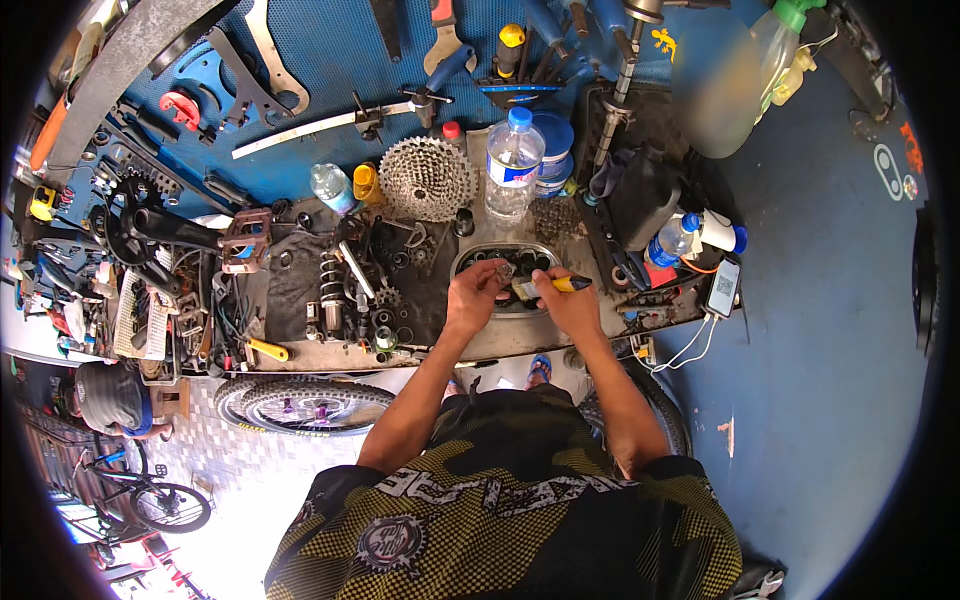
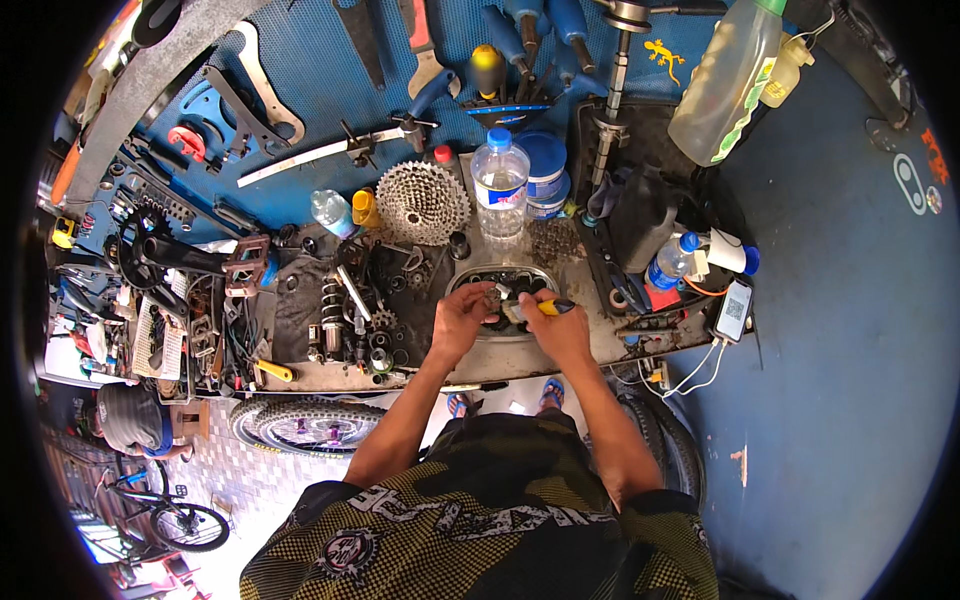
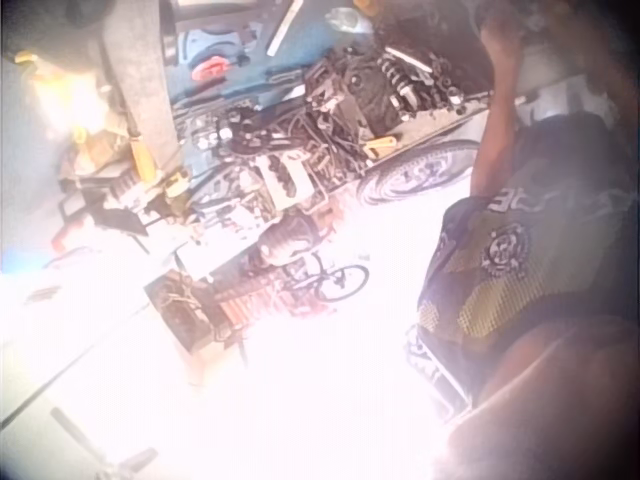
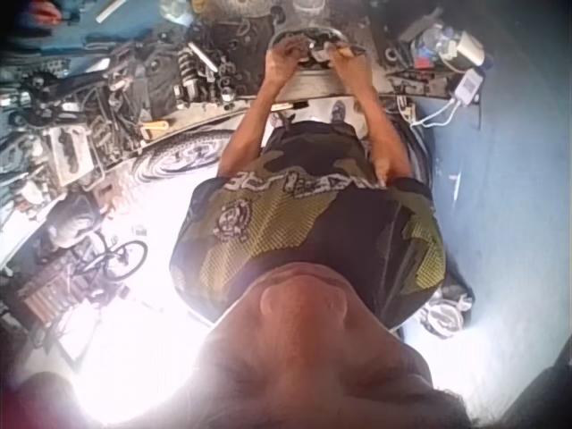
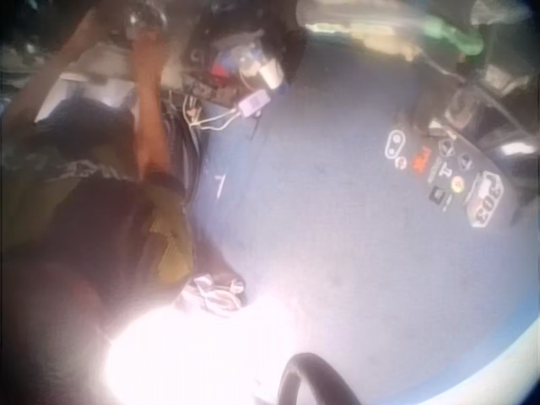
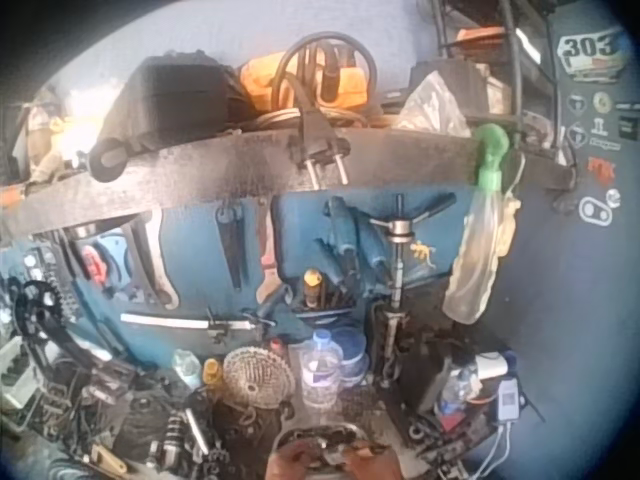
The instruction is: The person scrubs a small cylindrical bicycle part with a toothbrush over a metal tray on a cluttered workbench. The person repeatedly dips the toothbrush into the tray and continues scrubbing the same part throughout the clip.
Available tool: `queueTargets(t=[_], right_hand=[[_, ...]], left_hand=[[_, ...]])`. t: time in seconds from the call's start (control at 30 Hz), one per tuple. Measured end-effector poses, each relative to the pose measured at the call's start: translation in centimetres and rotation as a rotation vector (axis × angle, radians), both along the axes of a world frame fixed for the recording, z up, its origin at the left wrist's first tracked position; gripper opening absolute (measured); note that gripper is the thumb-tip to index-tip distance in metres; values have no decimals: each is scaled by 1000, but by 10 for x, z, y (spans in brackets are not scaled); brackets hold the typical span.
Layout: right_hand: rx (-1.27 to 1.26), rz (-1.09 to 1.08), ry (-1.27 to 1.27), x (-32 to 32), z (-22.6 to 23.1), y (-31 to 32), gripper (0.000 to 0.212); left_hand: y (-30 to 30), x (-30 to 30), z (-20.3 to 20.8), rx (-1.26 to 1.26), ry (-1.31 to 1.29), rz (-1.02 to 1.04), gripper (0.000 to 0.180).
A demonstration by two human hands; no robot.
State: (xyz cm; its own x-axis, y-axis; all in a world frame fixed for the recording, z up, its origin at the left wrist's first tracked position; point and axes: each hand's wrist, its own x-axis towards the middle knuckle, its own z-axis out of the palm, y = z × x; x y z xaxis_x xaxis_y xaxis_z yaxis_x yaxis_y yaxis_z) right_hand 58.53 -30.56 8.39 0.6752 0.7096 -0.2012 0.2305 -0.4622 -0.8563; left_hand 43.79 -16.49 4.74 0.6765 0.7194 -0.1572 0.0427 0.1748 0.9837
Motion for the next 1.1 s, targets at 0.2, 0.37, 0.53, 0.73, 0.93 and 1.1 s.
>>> queueTargets(t=[0.2,0.37,0.53,0.73,0.93,1.1], right_hand=[[67,135,3,31,-46,-24,42],[-44,311,-464,25,-27,-29,34],[215,84,76,17,-18,-11,25],[286,191,-83,10,8,-7,25],[369,297,-359,12,17,-8,23],[453,410,-356,14,27,-12,24]], left_hand=[[3,-1,-4,-305,-125,-19,38],[4,-5,-11,-308,-85,29,34],[0,0,-6,-203,30,51,30],[2,-3,-10,-136,43,45,27],[4,-1,-8,-72,70,19,25],[4,-2,-11,-101,67,28,25]])
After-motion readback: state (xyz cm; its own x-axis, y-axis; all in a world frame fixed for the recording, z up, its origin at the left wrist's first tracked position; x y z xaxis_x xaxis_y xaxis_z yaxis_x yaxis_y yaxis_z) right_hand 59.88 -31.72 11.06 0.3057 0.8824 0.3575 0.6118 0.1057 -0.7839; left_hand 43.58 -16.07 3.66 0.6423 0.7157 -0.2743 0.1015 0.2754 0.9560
